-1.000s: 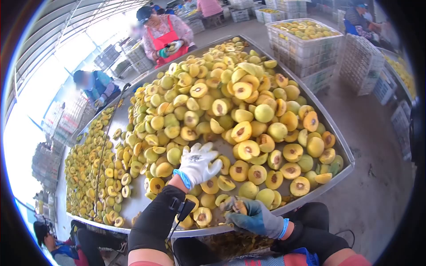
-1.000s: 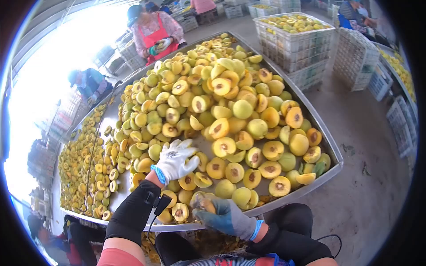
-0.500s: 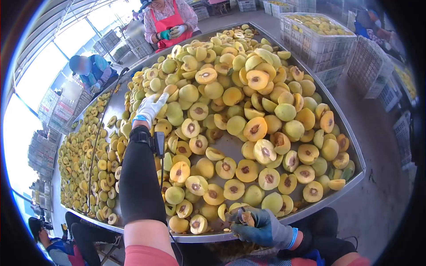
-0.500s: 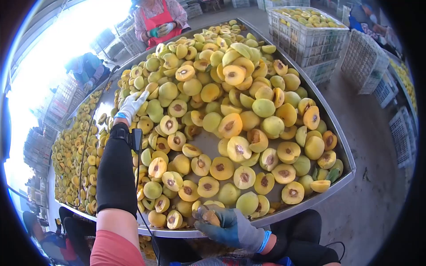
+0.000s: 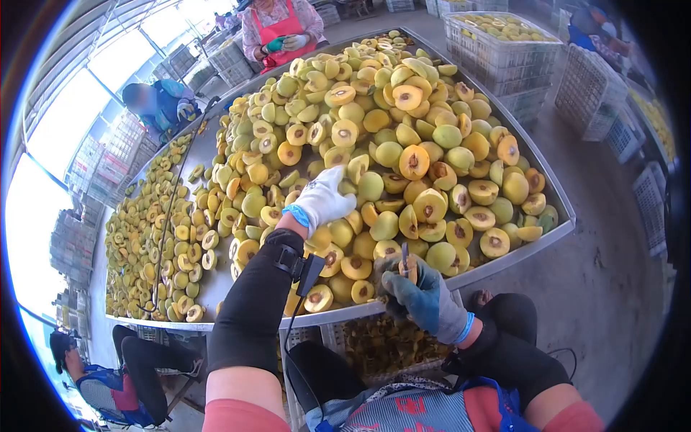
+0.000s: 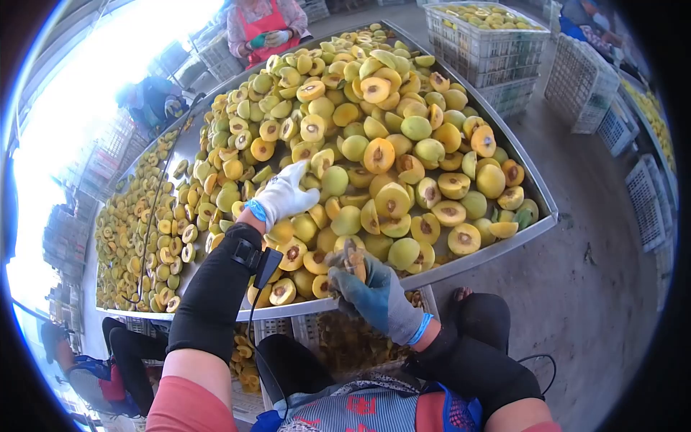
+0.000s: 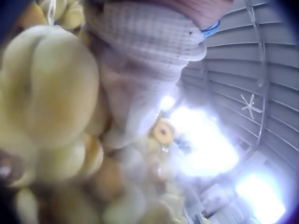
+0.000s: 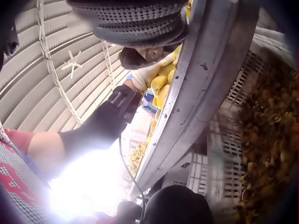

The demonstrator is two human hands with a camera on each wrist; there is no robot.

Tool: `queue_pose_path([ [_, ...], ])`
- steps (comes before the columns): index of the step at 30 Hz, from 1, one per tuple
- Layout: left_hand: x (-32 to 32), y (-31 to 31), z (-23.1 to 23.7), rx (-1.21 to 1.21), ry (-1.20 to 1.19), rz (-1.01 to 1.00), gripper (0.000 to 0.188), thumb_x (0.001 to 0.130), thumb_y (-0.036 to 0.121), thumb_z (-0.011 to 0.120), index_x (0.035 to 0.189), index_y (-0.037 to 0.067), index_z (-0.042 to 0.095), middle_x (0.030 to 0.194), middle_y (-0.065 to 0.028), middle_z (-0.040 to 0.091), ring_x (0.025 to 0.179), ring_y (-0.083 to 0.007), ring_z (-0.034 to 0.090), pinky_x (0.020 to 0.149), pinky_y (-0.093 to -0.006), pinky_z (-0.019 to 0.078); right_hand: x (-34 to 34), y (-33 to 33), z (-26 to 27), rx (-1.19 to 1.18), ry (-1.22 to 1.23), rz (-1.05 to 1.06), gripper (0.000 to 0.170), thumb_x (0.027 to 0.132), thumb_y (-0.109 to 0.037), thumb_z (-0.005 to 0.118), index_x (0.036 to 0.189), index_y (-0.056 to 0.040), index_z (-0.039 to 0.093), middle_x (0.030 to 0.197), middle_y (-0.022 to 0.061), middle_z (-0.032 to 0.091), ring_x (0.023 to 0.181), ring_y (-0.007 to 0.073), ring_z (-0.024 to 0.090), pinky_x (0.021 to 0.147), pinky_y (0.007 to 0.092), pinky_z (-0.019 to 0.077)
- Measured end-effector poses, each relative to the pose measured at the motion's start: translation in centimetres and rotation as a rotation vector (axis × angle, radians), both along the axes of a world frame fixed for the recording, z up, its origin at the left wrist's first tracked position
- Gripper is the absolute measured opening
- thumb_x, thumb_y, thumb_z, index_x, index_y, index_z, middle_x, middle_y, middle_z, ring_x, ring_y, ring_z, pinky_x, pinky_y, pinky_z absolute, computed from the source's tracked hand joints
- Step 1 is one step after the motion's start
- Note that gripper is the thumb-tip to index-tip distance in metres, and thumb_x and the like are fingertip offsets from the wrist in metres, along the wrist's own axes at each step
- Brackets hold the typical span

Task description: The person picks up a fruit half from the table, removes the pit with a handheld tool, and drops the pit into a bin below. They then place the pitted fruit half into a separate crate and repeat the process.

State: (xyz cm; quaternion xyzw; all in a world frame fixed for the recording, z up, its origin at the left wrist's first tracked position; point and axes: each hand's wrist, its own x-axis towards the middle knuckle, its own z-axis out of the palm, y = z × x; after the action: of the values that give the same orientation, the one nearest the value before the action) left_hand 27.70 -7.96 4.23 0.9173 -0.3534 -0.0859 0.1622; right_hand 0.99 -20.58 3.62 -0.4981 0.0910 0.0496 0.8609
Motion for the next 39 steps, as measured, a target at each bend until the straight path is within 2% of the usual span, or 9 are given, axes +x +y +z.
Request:
queue_pose_path([
  [7,-6.9,4.5,4.0,-0.572,-0.004,0.007,0.052,0.088,0.031,0.069,0.132,0.006,0.058,0.126,-0.0146,0.066,0.116,-0.0268,0.064,0.099,-0.034,0.0493,-4.0,-0.1,1.4,0.212,0.052,-0.411,0.024,0.099,-0.028,0.061,0.114,-0.0098,0.061,0.075,0.0023,0.062,0.05,0.0095,0.055,0.042,0.0249,0.0416],
  [18,-13.9,6.9,0.6,0.131,-0.438,0.21,0.056,0.086,0.039,0.065,0.136,0.016,0.057,0.129,-0.0123,0.063,0.122,-0.033,0.056,0.105,-0.0439,0.0435,-15.1,4.6,0.4,-0.135,0.25,-0.053,0.022,0.099,-0.034,0.062,0.103,-0.0121,0.062,0.078,-0.0026,0.061,0.055,0.0059,0.056,0.045,0.0218,0.0424],
  [23,-13.4,6.5,-0.4,-0.426,-0.65,0.229,0.041,0.088,0.024,0.068,0.126,0.008,0.06,0.114,-0.0152,0.068,0.101,-0.0296,0.067,0.09,-0.0395,0.0519,-14.1,4.6,-3.8,-0.315,-0.059,-0.126,0.019,0.102,-0.026,0.06,0.099,-0.0075,0.062,0.079,-0.0027,0.061,0.069,0.0023,0.049,0.059,0.0213,0.044],
  [26,-19.5,6.4,2.1,-1.1,0.315,0.39,0.034,0.094,0.01,0.061,0.127,0.004,0.059,0.115,-0.0101,0.066,0.099,-0.0167,0.066,0.082,-0.0281,0.0545,-11.0,5.1,-2.3,-0.363,-0.237,-0.172,0.019,0.103,-0.021,0.057,0.101,-0.0032,0.063,0.08,0.0015,0.065,0.073,0.0042,0.048,0.065,0.0243,0.0455],
  [27,-20.9,6.7,1.5,-1.301,0.618,0.401,0.033,0.095,0.007,0.059,0.128,0.004,0.059,0.116,-0.0089,0.065,0.1,-0.0137,0.065,0.08,-0.0251,0.0547,-9.7,5.4,-2.5,-0.43,-0.3,-0.193,0.022,0.103,-0.023,0.058,0.103,-0.0022,0.064,0.081,0.0051,0.067,0.073,0.008,0.052,0.065,0.0273,0.047],
  [30,-25.6,6.5,1.0,-1.46,0.79,0.34,0.034,0.096,0.008,0.06,0.129,0.003,0.059,0.122,-0.0105,0.064,0.107,-0.0195,0.064,0.089,-0.0297,0.0534,-6.7,6.0,-3.3,-0.633,-0.401,-0.192,0.03,0.102,-0.029,0.058,0.107,-0.0004,0.064,0.083,0.0159,0.07,0.075,0.0233,0.064,0.068,0.0369,0.0506],
  [34,-27.3,6.5,-1.3,-0.912,-0.086,0.254,0.032,0.095,0.012,0.06,0.125,0.003,0.06,0.12,-0.0122,0.064,0.107,-0.0275,0.062,0.093,-0.0361,0.0495,-6.0,6.1,-3.3,-0.776,-0.32,-0.105,0.041,0.099,-0.04,0.059,0.108,-0.001,0.065,0.086,0.0259,0.068,0.086,0.0454,0.065,0.072,0.048,0.0515],
  [38,-27.0,6.5,-3.3,-0.787,-0.375,0.239,0.036,0.088,-0.004,0.064,0.123,-0.001,0.057,0.109,-0.0135,0.066,0.099,-0.0235,0.066,0.089,-0.0322,0.0534,-5.9,6.4,-4.7,-0.866,-0.317,-0.129,0.045,0.1,-0.045,0.056,0.108,-0.0014,0.065,0.086,0.0271,0.067,0.088,0.0484,0.065,0.072,0.0507,0.0514],
  [39,-27.2,6.2,-3.4,-1.111,-0.047,0.316,0.033,0.089,-0.002,0.063,0.122,-0.001,0.057,0.109,-0.0136,0.065,0.098,-0.0237,0.066,0.088,-0.0324,0.0538,-6.0,6.5,-4.9,-0.847,-0.301,-0.106,0.045,0.1,-0.045,0.056,0.107,-0.001,0.064,0.087,0.0276,0.067,0.089,0.0487,0.064,0.072,0.0506,0.0514],
])
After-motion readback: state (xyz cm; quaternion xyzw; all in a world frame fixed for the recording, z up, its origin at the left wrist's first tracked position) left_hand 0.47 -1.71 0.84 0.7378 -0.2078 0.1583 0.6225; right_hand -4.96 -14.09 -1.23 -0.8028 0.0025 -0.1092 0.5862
